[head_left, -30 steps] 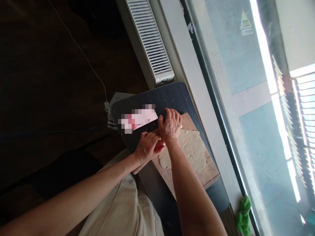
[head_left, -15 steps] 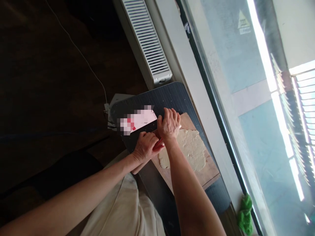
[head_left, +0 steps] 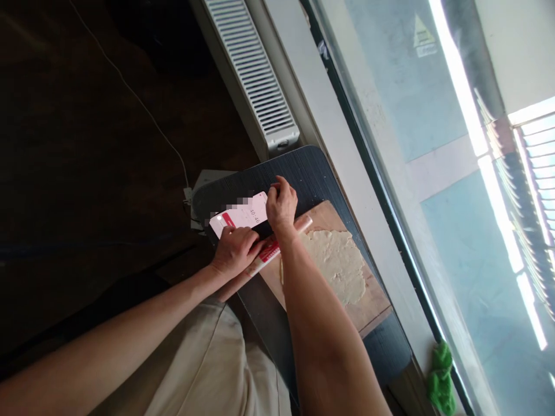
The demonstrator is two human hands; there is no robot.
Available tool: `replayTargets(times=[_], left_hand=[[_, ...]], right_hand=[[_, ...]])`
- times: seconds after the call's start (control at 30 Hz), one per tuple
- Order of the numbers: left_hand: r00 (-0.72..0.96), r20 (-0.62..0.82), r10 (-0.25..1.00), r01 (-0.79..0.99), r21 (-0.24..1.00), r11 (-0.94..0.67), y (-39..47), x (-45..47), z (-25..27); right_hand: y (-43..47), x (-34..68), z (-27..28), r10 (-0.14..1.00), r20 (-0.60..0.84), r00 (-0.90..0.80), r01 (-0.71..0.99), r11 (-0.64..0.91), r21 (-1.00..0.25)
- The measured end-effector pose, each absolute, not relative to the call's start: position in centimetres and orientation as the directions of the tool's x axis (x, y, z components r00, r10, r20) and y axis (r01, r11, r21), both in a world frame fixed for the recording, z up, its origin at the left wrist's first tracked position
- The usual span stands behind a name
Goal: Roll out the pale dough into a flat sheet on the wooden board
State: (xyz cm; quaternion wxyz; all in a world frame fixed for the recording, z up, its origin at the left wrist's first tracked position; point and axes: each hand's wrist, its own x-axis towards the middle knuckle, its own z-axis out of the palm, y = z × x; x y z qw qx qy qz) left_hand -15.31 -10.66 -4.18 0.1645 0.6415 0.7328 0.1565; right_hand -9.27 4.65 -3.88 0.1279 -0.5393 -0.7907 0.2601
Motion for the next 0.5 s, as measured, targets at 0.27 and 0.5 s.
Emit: replayTargets(times=[0.27, 0.5], left_hand=[[0.002, -0.075, 0.997, 0.919, 0.392, 0.027, -12.1, -14.4, -2.3], [0.422, -0.104, 0.901, 0.808, 0.495, -0.321, -9.1, -10.3, 2.5]], right_hand=[[2.0, 1.1, 0.8, 0.774, -0.025, -0.633, 0.636, 0.502, -0.586], [-7.0, 10.1, 4.2, 0.781, -0.181, -0.598, 0.74, 0.45, -0.501]])
